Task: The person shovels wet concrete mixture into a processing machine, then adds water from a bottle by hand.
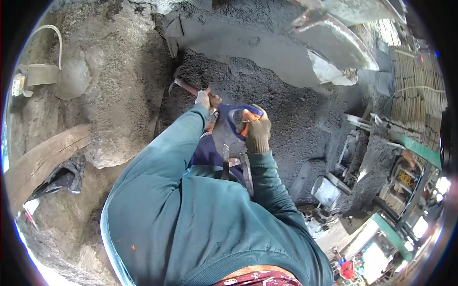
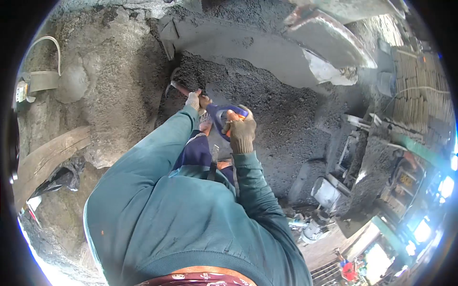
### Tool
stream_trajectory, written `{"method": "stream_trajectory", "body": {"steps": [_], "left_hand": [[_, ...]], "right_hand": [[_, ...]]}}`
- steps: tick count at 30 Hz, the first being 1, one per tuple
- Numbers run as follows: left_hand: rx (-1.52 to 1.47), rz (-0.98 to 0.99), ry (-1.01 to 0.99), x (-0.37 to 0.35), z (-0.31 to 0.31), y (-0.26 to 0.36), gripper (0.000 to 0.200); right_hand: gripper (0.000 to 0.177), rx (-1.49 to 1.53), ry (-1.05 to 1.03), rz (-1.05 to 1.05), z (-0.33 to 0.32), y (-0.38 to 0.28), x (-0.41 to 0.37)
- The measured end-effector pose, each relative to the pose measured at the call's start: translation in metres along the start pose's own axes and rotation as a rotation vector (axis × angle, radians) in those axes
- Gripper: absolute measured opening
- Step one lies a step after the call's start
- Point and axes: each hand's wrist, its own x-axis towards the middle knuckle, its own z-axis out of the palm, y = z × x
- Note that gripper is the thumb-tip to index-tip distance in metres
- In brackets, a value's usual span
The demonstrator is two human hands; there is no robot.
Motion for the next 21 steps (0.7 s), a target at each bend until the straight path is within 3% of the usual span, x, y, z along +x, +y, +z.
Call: {"method": "stream_trajectory", "body": {"steps": [3,7,10,11,12,17,19,20,21], "left_hand": [[0.159,-0.066,0.28,-0.001,0.062,-0.017,0.014],[0.25,-0.226,0.187,0.001,0.092,-0.058,0.008],[0.204,-0.242,0.125,0.004,0.103,-0.084,0.008],[0.046,-0.243,0.013,-0.002,0.102,-0.09,0.008],[-0.04,-0.227,0.059,-0.013,0.109,-0.087,0.008],[-0.161,-0.138,0.074,-0.031,0.126,-0.016,0.003],[-0.062,-0.032,0.047,-0.001,0.121,0.026,0.009],[0.121,-0.187,0.2,0.032,0.117,0.048,0.009],[0.143,-0.253,0.194,0.061,0.101,0.051,0.01]], "right_hand": [[0.041,0.066,0.062,-0.009,-0.026,0.016,0.026],[0.041,0.024,0.152,0.088,-0.049,-0.025,-0.004],[0.041,0.034,0.202,-0.066,-0.044,-0.057,-0.017],[0.041,0.007,0.147,-0.125,-0.043,-0.073,-0.02],[0.043,-0.067,0.074,-0.202,-0.046,-0.082,-0.018],[0.043,-0.16,-0.064,-0.101,-0.019,-0.125,0.018],[0.042,-0.077,-0.091,-0.067,0.013,-0.092,0.075],[0.042,-0.038,-0.101,-0.046,0.019,-0.071,0.096],[0.04,-0.034,-0.017,-0.026,0.015,-0.054,0.104]]}}
